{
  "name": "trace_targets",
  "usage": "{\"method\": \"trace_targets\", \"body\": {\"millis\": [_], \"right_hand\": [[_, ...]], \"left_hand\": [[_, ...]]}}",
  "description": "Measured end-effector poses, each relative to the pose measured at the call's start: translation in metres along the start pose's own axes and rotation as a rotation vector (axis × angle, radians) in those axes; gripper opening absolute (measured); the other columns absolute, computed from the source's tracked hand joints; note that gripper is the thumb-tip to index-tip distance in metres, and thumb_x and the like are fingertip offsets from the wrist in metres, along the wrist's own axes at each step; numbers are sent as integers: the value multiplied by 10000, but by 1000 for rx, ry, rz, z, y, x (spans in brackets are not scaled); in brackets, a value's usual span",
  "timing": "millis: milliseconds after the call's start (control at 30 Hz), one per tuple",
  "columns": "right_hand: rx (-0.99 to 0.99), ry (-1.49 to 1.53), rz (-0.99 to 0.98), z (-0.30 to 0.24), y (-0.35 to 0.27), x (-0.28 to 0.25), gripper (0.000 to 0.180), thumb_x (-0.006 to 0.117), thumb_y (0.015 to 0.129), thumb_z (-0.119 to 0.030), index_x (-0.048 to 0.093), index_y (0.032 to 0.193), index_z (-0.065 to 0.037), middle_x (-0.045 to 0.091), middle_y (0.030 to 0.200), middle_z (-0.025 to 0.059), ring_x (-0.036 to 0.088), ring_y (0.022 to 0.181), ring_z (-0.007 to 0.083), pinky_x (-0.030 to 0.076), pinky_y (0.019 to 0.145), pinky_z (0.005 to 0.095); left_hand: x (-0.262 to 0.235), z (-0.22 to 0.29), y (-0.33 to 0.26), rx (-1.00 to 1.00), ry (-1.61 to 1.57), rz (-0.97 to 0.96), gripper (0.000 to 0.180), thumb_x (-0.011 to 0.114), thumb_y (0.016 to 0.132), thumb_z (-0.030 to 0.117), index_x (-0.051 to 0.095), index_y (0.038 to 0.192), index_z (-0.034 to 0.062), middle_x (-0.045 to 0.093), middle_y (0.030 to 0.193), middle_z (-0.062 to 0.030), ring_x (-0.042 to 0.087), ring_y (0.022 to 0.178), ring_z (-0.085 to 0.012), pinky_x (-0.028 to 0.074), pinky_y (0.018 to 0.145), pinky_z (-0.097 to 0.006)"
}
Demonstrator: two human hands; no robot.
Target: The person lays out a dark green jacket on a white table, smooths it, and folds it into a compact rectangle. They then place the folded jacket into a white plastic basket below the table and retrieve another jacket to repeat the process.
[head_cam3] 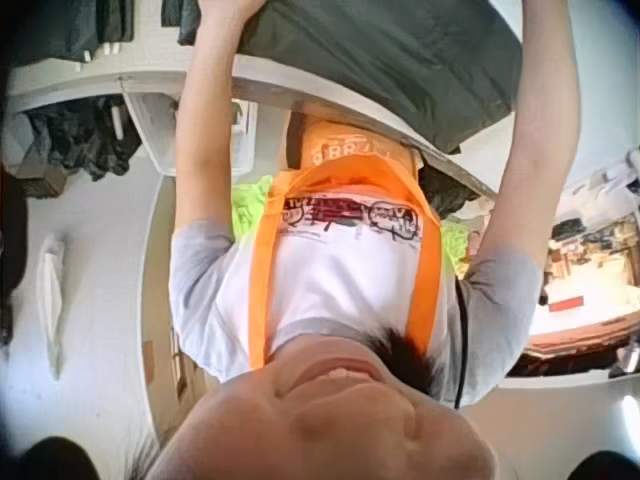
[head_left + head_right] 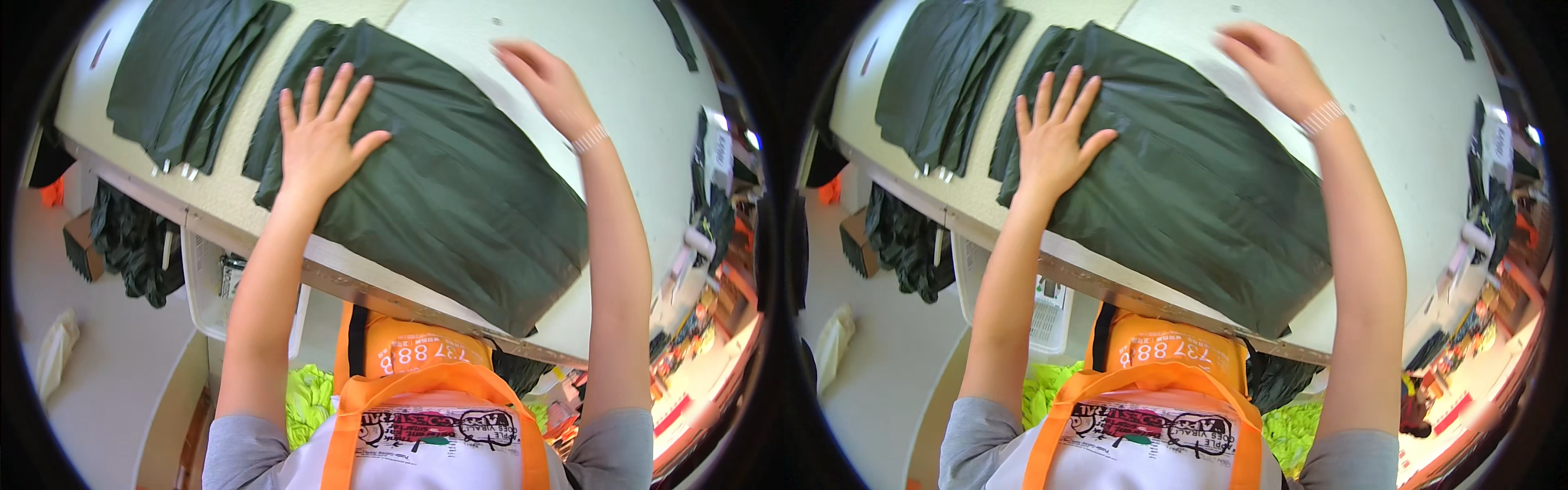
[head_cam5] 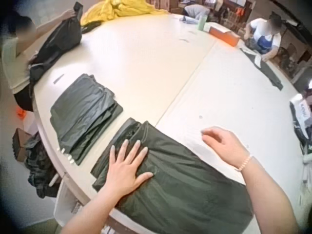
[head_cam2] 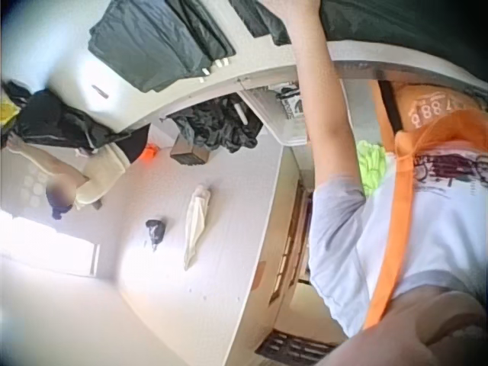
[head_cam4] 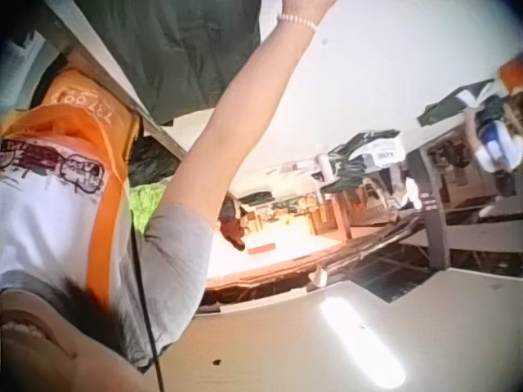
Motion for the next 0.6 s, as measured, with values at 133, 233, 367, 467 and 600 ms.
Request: {"method": "trace_targets", "body": {"millis": [133,233,367,467,600], "right_hand": [[465,108,-30,95,-179,-83,313,575,936,-271,658,1048,8,671,952,35,579,884,92,460,813,250],[588,71,144,123,-262,-68,290,599,916,-302,645,921,-15,649,805,46,565,759,93,458,696,257],[615,-298,179,115,-264,-54,371,630,882,-376,554,763,-33,605,664,71,536,608,167,421,580,286],[588,-505,200,122,-245,-55,386,617,879,-406,528,747,-54,607,653,81,549,614,268,432,623,348],[285,-759,493,107,-238,-37,261,580,901,-341,617,1028,-116,629,1046,98,566,999,291,400,883,439]], "left_hand": [[2,3,-1,22,53,5,681,512,851,590,353,1439,284,264,1527,28,212,1404,-292,97,1102,-582],[6,5,-1,49,88,0,689,503,856,593,337,1448,279,256,1531,26,205,1407,-295,95,1092,-602],[8,2,-9,82,134,-19,693,485,868,589,318,1457,265,244,1537,14,191,1411,-304,92,1083,-620],[13,3,-8,72,181,-10,719,467,858,629,324,1454,252,257,1530,-5,195,1406,-317,82,1083,-632],[0,15,-2,15,270,-37,648,503,892,474,340,1445,179,234,1534,-76,178,1412,-323,88,1090,-617]]}}
Point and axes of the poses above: each hand's wrist, its own y-axis towards the middle knuckle, its own x-axis out of the palm, z = x × y, the point moved 3 cm from there along y, towards the middle knuckle
